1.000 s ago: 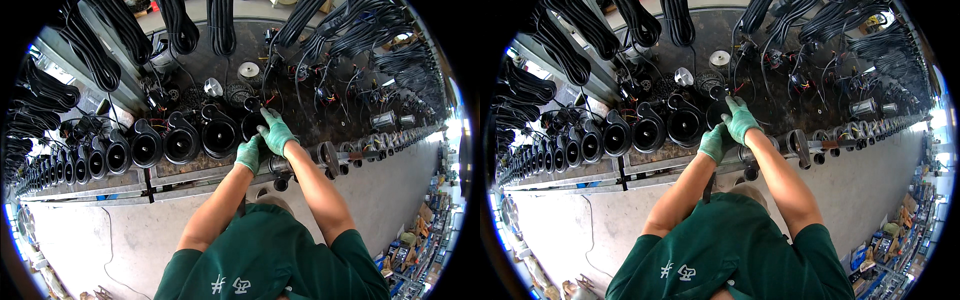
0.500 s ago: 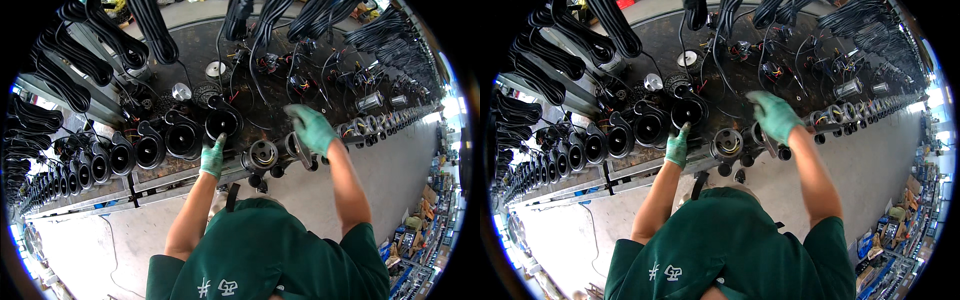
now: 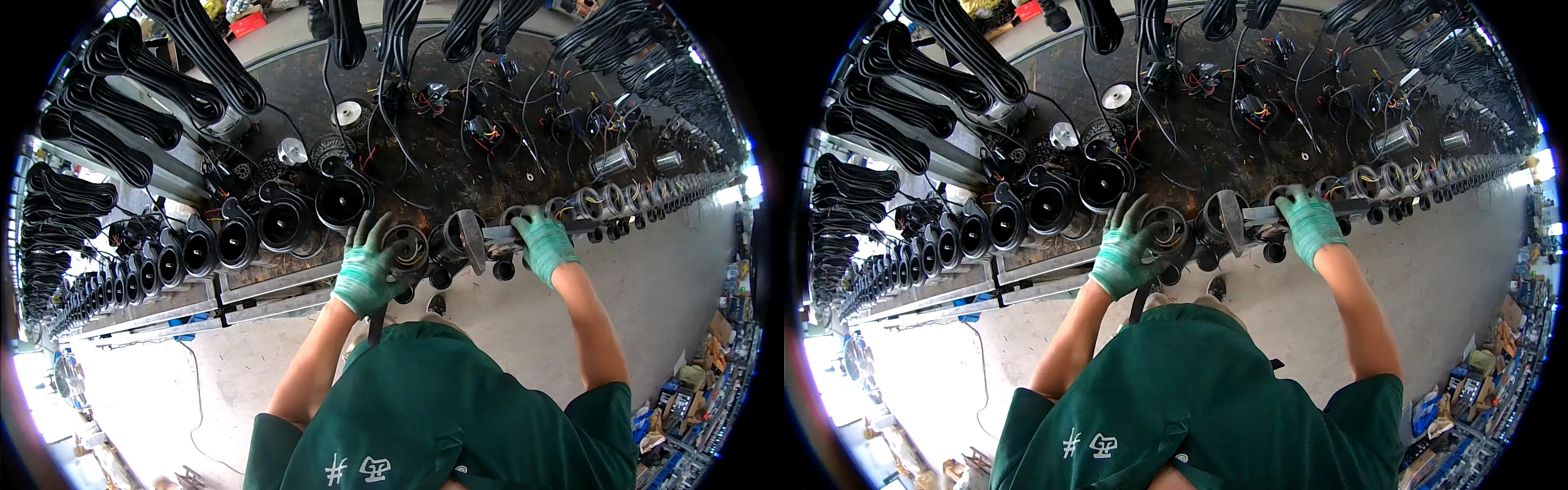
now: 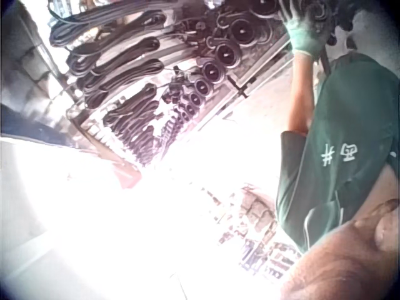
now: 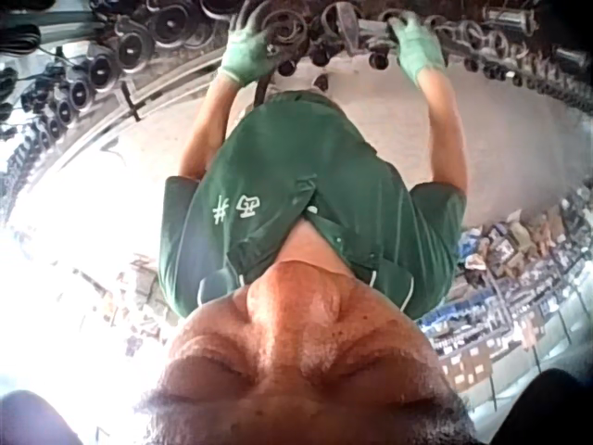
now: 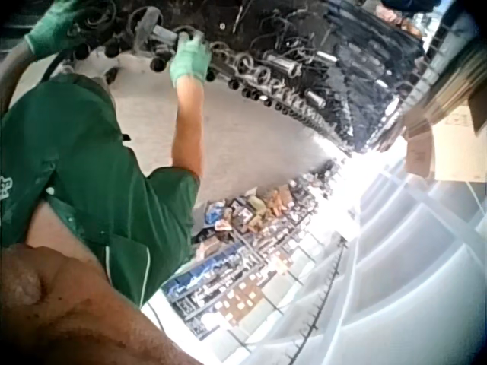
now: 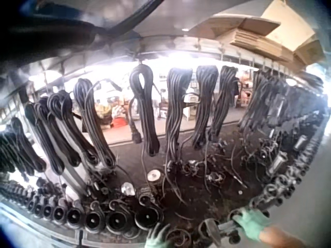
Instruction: The person uses pliers to crimp or secure wires inside a series of cylindrical metal housings arranged on a workbench. They handle each unit one at a time, manipulating the internal wiring and then placing the completed unit back into the row.
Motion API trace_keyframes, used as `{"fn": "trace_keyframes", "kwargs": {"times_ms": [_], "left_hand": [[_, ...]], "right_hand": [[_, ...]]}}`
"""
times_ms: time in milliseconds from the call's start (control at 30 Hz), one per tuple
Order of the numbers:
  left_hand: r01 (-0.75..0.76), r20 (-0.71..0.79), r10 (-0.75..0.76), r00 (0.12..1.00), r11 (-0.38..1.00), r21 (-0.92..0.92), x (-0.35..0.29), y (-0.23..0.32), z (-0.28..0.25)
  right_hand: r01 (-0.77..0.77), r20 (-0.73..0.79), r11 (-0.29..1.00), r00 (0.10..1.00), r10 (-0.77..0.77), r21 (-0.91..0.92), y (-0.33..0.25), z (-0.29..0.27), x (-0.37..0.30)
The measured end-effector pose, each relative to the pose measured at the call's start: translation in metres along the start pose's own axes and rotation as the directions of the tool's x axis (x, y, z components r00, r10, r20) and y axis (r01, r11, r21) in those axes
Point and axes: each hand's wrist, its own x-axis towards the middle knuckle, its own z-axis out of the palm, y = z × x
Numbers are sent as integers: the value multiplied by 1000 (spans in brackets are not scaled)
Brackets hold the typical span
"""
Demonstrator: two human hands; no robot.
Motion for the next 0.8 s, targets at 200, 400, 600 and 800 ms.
{"fn": "trace_keyframes", "kwargs": {"times_ms": [200, 400, 600, 800], "left_hand": [[-47, 146, 37, 989, 997, 65, -3, -3, 14], [-76, 0, 77, 997, 981, -180, -14, -17, 32], [-170, -124, 143, 982, 952, -254, -16, -15, 35], [82, -213, -351, 912, 663, -744, -19, -32, 54]], "right_hand": [[81, 101, 996, 991, -84, 29, 6, -14, 2], [25, 78, 998, 996, -29, 56, -6, -6, -12], [-40, 18, 931, 999, 36, 363, -16, 21, -47], [-334, 357, 544, 932, 66, 770, -98, -10, -57]]}}
